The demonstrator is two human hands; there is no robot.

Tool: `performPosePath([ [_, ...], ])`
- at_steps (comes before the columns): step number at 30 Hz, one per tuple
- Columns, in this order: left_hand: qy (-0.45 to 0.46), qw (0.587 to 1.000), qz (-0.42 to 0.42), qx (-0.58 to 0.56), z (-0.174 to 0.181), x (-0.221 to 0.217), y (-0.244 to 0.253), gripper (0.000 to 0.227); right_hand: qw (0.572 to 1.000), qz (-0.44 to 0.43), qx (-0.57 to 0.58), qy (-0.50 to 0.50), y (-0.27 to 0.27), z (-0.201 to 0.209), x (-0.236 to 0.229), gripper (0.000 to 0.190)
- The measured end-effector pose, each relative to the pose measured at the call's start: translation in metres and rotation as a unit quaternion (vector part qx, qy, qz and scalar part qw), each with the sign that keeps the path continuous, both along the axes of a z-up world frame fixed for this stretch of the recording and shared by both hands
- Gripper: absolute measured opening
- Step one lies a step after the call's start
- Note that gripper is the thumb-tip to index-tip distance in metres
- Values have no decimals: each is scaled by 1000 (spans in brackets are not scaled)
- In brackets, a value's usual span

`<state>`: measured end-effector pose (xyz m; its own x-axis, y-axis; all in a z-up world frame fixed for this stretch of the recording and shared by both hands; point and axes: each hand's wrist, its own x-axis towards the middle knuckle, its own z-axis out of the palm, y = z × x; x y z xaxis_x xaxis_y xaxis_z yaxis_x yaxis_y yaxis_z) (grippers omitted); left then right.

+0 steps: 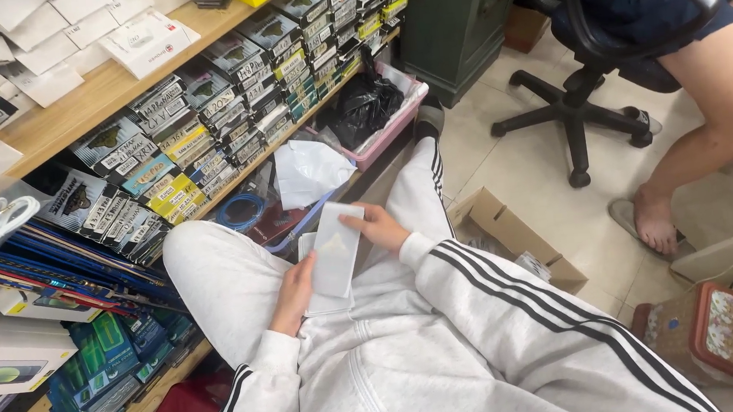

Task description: Removing a screen protector from its packaging and inspecting it while sitting at a service desk.

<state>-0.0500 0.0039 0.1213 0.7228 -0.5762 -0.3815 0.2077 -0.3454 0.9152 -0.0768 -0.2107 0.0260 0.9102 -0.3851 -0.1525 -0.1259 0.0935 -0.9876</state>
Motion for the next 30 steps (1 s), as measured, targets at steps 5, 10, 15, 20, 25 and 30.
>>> performPosePath([
  [5,-26,999,-29,9,-58,28,3,67,991,-124,34,31,-47,-30,10,52],
  [10,-141,983,-108,-37,-100,43,2,30,949,-289,97,-83,-80,12,-36,47],
  [15,-158,979,-124,-39,-97,46,1,29,864,-476,94,-131,-162,-56,-118,47],
  [20,-145,983,-108,-26,-94,44,4,29,781,-606,-139,-69,-209,-164,-233,39],
  [25,-152,981,-116,-19,-89,39,0,27,818,-528,-203,106,-179,-268,-327,53],
  [30,-136,983,-118,22,-73,35,-3,27,776,-468,-339,251,-132,-288,-346,27],
])
